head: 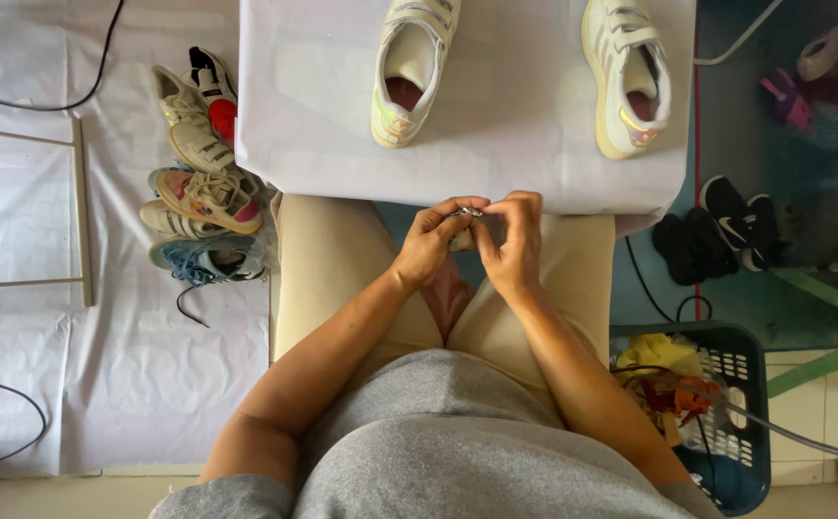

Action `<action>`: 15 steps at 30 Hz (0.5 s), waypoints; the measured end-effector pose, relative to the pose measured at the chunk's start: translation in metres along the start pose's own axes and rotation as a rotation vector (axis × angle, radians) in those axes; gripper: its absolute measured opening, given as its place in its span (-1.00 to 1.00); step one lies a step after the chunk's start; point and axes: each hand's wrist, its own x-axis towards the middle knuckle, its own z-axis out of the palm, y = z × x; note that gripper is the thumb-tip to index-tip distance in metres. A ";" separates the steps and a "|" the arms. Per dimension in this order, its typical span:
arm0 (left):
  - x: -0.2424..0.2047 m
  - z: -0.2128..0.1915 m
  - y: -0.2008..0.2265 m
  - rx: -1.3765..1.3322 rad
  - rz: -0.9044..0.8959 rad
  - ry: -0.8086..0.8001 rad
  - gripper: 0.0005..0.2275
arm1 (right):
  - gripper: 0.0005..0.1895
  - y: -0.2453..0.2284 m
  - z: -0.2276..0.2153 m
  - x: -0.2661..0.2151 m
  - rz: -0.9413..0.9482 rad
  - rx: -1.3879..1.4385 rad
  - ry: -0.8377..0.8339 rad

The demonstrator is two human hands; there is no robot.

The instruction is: Cleaning and preparing white sneakers by unwrapping, stuffing with paper, and wiping surfaces

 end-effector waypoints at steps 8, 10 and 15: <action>0.031 -0.046 -0.027 0.135 0.039 0.064 -0.83 | -0.48 0.000 -0.008 0.000 0.154 0.158 -0.014; 0.033 -0.048 -0.036 0.229 -0.003 0.099 -0.55 | -0.52 -0.001 -0.008 0.001 0.164 0.166 -0.043; 0.027 -0.041 -0.030 0.385 -0.020 0.110 -0.39 | -0.56 -0.005 -0.008 0.001 0.124 0.138 -0.058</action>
